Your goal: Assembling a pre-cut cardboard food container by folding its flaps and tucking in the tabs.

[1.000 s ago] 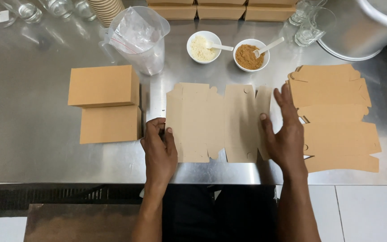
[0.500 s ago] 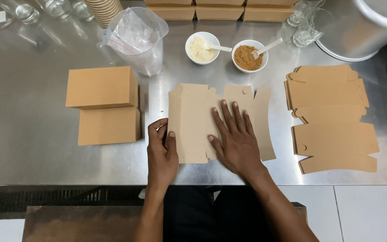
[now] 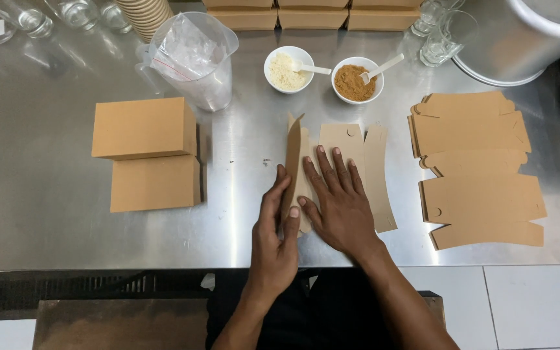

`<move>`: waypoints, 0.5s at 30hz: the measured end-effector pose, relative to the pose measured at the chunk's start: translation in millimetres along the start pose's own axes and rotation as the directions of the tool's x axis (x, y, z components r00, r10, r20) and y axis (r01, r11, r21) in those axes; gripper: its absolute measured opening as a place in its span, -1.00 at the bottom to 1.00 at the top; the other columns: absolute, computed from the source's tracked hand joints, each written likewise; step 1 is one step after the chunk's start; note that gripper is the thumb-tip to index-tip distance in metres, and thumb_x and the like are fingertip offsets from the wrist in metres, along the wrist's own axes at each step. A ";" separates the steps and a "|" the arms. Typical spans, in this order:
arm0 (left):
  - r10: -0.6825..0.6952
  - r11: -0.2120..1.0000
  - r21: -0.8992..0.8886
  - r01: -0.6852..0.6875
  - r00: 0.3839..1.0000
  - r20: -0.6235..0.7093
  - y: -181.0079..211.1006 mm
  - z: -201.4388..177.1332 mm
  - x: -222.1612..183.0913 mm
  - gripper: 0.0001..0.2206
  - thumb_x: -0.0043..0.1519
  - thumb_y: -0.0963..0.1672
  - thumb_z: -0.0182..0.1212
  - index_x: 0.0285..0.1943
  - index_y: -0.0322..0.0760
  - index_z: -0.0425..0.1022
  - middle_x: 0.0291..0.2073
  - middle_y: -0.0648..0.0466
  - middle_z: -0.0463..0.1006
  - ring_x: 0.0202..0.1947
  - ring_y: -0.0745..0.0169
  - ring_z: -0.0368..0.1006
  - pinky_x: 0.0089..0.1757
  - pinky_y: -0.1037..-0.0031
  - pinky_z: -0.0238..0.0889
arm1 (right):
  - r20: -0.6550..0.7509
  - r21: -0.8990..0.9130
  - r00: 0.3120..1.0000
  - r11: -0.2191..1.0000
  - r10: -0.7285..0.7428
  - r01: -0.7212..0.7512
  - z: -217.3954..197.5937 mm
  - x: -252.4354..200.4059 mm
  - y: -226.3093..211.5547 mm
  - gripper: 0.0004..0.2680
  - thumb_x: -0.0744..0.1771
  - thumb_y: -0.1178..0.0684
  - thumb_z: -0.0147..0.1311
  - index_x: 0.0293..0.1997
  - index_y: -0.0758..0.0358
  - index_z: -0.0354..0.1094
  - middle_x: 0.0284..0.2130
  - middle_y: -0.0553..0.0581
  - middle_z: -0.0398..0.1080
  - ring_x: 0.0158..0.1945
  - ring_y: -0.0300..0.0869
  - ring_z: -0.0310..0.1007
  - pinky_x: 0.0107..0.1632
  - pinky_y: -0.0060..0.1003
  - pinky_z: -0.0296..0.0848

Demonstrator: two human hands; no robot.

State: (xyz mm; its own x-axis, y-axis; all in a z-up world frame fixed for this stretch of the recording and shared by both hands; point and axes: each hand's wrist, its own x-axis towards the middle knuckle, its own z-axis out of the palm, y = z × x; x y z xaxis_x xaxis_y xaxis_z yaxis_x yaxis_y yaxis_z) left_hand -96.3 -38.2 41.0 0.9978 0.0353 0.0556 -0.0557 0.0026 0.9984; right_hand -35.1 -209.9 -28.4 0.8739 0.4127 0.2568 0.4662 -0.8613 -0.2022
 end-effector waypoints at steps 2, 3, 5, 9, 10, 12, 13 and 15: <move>0.002 1.000 0.010 -0.003 1.000 0.030 5.0 8.8 -0.3 -0.39 0.63 0.04 -0.06 0.80 -0.37 0.11 0.86 -0.21 0.04 0.86 -0.15 -0.07 0.64 0.12 0.02 | 0.040 0.046 0.999 0.999 -0.006 0.004 0.7 -1.2 7.1 -0.46 0.57 -0.25 -0.14 0.84 0.14 0.00 0.84 0.21 -0.14 0.88 0.18 -0.28 0.81 0.22 -0.21; 0.004 1.000 0.020 -0.005 0.998 0.058 7.3 12.8 -0.3 -0.35 0.63 0.07 -0.08 0.83 -0.36 0.06 0.87 -0.22 -0.03 0.87 -0.17 -0.13 0.65 0.10 -0.04 | 0.080 0.093 0.997 0.996 -0.015 0.008 1.3 -1.4 10.5 -0.46 0.56 -0.19 -0.09 0.82 0.23 0.02 0.84 0.21 -0.17 0.88 0.20 -0.32 0.81 0.22 -0.24; 0.028 0.997 0.074 -0.034 0.996 0.081 4.1 21.1 1.3 -0.34 0.64 0.08 -0.09 0.83 -0.38 0.06 0.87 -0.23 -0.02 0.87 -0.16 -0.15 0.67 0.09 -0.10 | 0.066 0.144 0.997 0.989 -0.036 0.026 1.6 -2.2 14.1 -0.45 0.54 -0.17 -0.06 0.81 0.24 0.03 0.78 0.28 -0.01 0.87 0.27 -0.28 0.80 0.26 -0.21; 0.048 0.979 0.184 -0.082 0.982 0.182 -4.6 36.5 3.8 -0.33 0.66 0.07 -0.16 0.88 -0.35 -0.05 0.89 -0.21 -0.12 0.90 -0.15 -0.29 0.69 0.03 -0.30 | 0.060 0.288 0.997 0.957 -0.046 0.027 0.4 -4.0 20.5 -0.43 0.49 -0.12 0.03 0.78 0.25 0.08 0.72 0.38 0.14 0.86 0.32 -0.26 0.78 0.29 -0.18; 0.049 0.979 0.184 -0.083 0.982 0.183 -8.1 40.1 4.2 -0.33 0.66 0.07 -0.16 0.88 -0.35 -0.05 0.89 -0.21 -0.12 0.90 -0.15 -0.29 0.69 0.03 -0.30 | 0.059 0.287 0.997 0.958 -0.046 0.027 -8.5 -0.6 18.1 -0.43 0.49 -0.12 0.03 0.78 0.25 0.08 0.72 0.38 0.14 0.86 0.32 -0.26 0.78 0.29 -0.18; 0.043 0.954 0.280 -0.110 0.972 0.232 -15.0 46.6 3.3 -0.31 0.66 0.09 -0.20 0.89 -0.35 -0.11 0.90 -0.24 -0.21 0.90 -0.22 -0.39 0.69 -0.08 -0.43 | 0.061 0.531 0.997 0.844 0.045 -0.070 -25.8 5.0 11.9 -0.64 0.51 -0.01 -0.06 0.51 0.29 0.40 0.43 0.43 0.48 0.57 0.32 0.34 0.79 0.27 -0.14; 0.043 0.954 0.280 -0.109 0.972 0.232 -19.3 48.7 2.7 -0.31 0.66 0.09 -0.20 0.89 -0.35 -0.11 0.90 -0.24 -0.21 0.90 -0.22 -0.39 0.69 -0.08 -0.43 | 0.062 0.531 0.997 0.844 0.044 -0.070 -27.3 4.8 14.1 -0.64 0.51 -0.01 -0.06 0.51 0.29 0.40 0.43 0.43 0.48 0.57 0.32 0.34 0.79 0.27 -0.14; 0.068 0.942 0.301 -0.149 0.962 0.263 -27.8 53.5 1.7 -0.32 0.68 0.06 -0.21 0.89 -0.40 -0.14 0.90 -0.31 -0.23 0.90 -0.31 -0.42 0.68 -0.17 -0.46 | 0.099 0.811 0.945 0.525 0.313 -0.258 -30.8 4.3 19.2 -0.67 0.44 0.13 0.12 0.43 0.25 0.50 0.34 0.22 0.57 0.42 0.00 0.57 0.46 -0.12 0.53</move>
State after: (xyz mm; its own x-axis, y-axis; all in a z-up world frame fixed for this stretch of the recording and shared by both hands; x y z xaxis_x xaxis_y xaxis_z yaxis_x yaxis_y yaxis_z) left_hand -91.1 -91.6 13.6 0.9658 -0.2285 0.1227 -0.1904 -0.3036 0.9336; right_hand -26.7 -233.8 -2.0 0.9850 0.1498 0.0862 0.1306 -0.3180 -0.9391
